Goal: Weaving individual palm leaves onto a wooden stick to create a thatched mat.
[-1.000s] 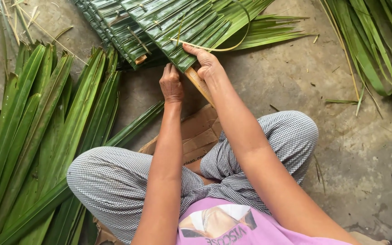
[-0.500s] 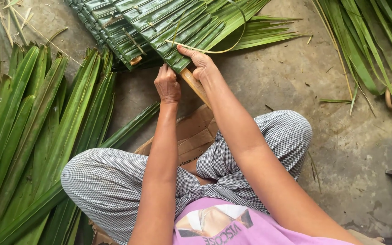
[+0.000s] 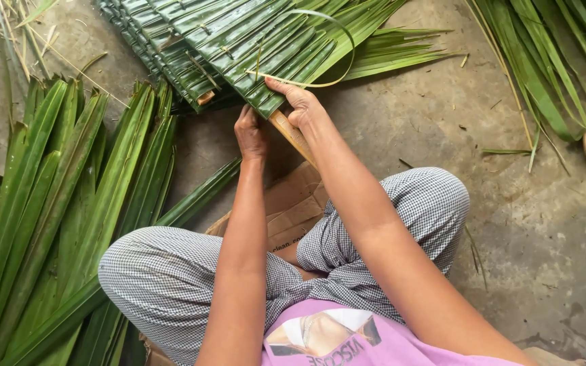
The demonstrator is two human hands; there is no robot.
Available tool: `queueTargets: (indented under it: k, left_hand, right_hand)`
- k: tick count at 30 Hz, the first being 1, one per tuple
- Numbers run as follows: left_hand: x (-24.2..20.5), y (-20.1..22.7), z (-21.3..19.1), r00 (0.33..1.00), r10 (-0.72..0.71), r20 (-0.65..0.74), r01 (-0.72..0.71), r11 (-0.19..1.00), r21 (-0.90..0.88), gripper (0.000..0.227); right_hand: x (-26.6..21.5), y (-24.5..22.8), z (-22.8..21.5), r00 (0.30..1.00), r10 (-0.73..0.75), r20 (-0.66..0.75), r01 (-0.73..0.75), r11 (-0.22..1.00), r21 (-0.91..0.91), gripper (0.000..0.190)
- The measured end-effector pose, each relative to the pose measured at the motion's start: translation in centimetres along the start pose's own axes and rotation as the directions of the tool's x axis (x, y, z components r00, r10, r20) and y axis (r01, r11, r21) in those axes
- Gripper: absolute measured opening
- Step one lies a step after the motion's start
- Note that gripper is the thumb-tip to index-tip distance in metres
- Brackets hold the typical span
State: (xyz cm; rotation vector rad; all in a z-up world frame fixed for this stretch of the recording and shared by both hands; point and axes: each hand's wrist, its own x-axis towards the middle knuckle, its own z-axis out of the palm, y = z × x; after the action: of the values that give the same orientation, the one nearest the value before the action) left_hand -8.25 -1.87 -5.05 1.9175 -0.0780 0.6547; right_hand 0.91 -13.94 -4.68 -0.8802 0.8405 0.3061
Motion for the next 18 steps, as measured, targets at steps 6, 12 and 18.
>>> queueTargets:
  k: [6,12,18]
  left_hand:
    - [2.3,0.4,-0.4,0.957,-0.223,0.186,0.134,0.907,0.398,0.028]
    - [3.9,2.1,-3.4,0.973,-0.096,0.211,-0.042,0.820,0.571,0.007]
    - [2.4,0.3,-0.1,0.988,0.094,0.122,-0.146,0.820,0.553,0.006]
  right_hand:
    - [4.7,0.1,-0.9,1.000,0.002,-0.009,-0.002,1.000,0.016,0.080]
    - [3.0,2.9,-1.0,0.998,0.054,-0.015,-0.054,0.998,-0.038,0.077]
    - [6.1,3.7,-1.5,0.996,0.047,0.078,-0.043,0.998,-0.056,0.055]
